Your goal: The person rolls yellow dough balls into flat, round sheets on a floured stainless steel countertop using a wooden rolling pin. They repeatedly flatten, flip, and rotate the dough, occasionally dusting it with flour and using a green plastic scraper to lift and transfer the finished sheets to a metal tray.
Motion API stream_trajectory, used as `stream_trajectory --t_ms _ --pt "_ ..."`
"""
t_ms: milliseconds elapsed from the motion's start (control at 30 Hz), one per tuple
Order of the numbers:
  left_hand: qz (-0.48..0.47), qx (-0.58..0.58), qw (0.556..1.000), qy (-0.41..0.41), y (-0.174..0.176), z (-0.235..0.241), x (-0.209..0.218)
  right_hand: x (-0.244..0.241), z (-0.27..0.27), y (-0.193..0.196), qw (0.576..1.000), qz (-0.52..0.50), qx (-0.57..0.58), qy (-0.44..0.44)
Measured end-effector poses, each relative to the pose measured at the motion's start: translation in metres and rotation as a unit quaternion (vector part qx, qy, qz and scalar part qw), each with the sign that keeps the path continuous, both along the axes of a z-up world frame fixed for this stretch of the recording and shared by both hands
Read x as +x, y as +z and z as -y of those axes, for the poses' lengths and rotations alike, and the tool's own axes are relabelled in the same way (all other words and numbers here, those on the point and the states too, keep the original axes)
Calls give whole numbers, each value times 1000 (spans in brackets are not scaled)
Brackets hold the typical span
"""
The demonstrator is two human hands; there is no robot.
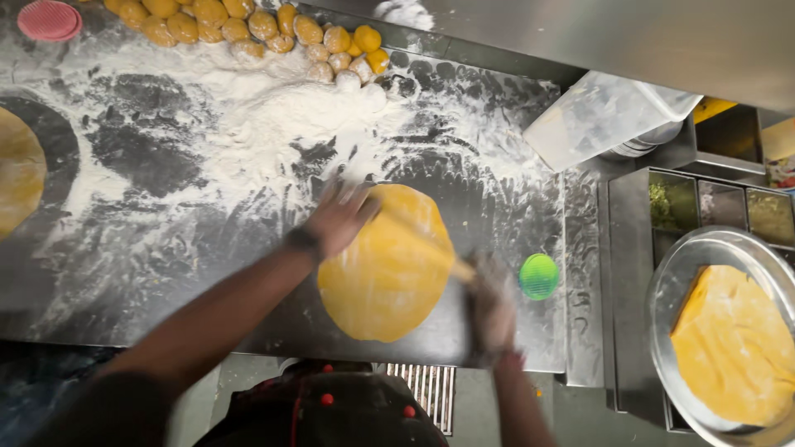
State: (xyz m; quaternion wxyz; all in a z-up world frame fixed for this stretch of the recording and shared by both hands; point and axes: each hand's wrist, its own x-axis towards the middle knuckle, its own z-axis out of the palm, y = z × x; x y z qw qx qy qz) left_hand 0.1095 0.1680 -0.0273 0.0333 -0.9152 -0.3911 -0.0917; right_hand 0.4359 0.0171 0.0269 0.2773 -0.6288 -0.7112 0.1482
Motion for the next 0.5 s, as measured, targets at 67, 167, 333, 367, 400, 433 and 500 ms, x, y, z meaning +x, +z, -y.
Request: stream_trajectory --t_ms 67,167,333,367,400,433,500 --pt "39 -68 996 34 -3 -56 37 12 -40 2 998 39 4 -44" --pt "61 -76 995 33 -6 -43 36 0 -30 -3 993 -13 -60 -97" --pt "243 -53 969 12 6 125 -90 -99 122 -19 997 7 45 -59" --pt "181 -112 977 28 10 149 -109 -114 137 -21 994 65 1 -89" --pt "120 -173 976 49 12 164 -121 -121 144 -19 995 70 -8 -70" --pt "141 -141 979 36 12 162 -127 -126 146 -12 996 75 -18 -50" --pt "184 -76 980 18 10 137 -125 -123 118 -1 999 47 11 -17"
